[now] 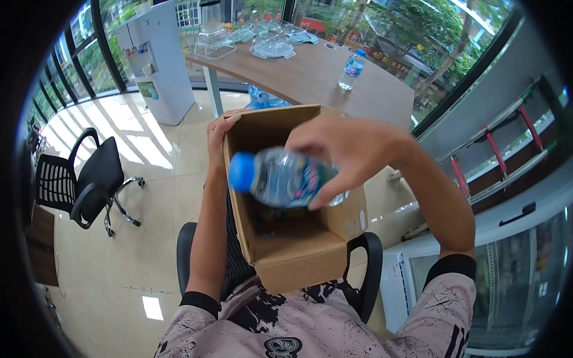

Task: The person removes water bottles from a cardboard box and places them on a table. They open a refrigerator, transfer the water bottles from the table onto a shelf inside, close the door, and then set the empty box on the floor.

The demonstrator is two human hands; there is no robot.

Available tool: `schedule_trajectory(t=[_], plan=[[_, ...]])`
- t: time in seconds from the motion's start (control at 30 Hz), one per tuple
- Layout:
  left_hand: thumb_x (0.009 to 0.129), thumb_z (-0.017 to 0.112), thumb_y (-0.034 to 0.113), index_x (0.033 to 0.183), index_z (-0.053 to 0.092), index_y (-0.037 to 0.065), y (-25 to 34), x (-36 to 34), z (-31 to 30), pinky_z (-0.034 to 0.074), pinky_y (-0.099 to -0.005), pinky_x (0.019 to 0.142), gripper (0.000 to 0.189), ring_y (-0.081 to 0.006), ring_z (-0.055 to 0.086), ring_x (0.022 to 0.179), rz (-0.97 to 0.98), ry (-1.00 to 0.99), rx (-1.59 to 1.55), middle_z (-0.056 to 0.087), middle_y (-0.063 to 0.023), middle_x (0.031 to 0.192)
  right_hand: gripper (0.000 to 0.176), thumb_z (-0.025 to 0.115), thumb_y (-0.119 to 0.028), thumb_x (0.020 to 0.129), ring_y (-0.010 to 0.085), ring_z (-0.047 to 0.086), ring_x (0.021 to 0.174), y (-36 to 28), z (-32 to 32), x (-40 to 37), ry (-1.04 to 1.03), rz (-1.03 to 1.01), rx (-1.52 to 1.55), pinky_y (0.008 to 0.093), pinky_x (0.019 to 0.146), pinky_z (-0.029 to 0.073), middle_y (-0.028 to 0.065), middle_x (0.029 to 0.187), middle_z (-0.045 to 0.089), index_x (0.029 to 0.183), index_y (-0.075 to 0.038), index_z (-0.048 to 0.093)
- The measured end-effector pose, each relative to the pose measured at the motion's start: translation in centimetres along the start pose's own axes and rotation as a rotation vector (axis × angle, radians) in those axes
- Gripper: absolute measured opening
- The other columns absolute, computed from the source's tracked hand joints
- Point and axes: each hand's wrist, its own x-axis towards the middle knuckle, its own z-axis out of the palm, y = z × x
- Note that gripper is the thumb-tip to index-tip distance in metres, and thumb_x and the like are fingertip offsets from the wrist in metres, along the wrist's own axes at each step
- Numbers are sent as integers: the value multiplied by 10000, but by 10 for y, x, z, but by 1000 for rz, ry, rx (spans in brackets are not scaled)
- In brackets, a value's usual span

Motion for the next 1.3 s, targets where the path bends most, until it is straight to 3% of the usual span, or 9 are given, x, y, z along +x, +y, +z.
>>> schedule_trajectory(t=[0.13,0.33,0.47,0.53,0.73,0.9,1.0,1.07,1.3], plan=[[807,511,166,949,659,-70,8,-6,3,466,-246,770,312,-152,612,799,35,-28,16,660,-117,890,643,816,-355,578,309,587,830,4,43,22,-195,-40,-130,360,737,477,154,889,591,1007,51,564],[807,514,154,947,660,-71,3,-7,9,458,-243,779,303,-153,609,814,57,-36,42,663,-112,894,558,791,-360,585,319,624,851,9,70,48,-504,296,-279,376,722,487,198,895,647,928,52,635],[809,499,147,948,658,-79,1,-1,12,445,-250,806,309,-161,601,831,34,-53,58,662,-116,905,616,772,-391,598,300,578,1052,70,122,99,-817,531,-401,387,874,469,182,1109,613,1054,1,636],[810,494,158,956,656,-82,-3,3,8,440,-253,814,324,-167,597,845,9,-56,42,659,-120,922,580,775,-343,605,301,581,1052,131,160,130,-920,317,-484,409,879,471,146,1120,618,1090,-55,641],[817,454,198,994,639,-91,-11,10,-5,438,-276,838,386,-203,598,874,37,-44,16,649,-150,943,383,662,-260,711,302,600,1014,180,195,150,-417,515,-442,404,882,470,148,1092,632,1053,-88,665],[813,478,190,977,638,-91,-2,2,-6,438,-277,819,363,-198,597,867,55,-39,32,649,-148,937,262,569,-190,799,302,617,982,186,212,137,-159,571,-307,400,884,470,149,1068,643,1022,-115,686],[812,487,188,955,645,-87,-5,2,-6,431,-268,812,348,-191,593,858,64,-39,63,650,-144,933,259,575,-174,783,292,628,962,174,221,132,-175,560,-511,395,875,478,128,1066,648,1010,-119,687],[829,386,236,986,613,-117,-3,1,-5,424,-306,850,448,-232,582,917,86,-54,189,629,-191,1009,279,612,-181,751,287,632,953,175,223,132,-170,552,-509,400,868,482,121,1068,649,1012,-112,685],[826,395,231,964,623,-115,-5,1,-2,425,-299,854,437,-235,588,910,98,-42,199,636,-189,993,357,685,-209,685,284,627,965,188,233,136,-164,522,-475,403,863,484,120,1071,647,1023,-94,677]])
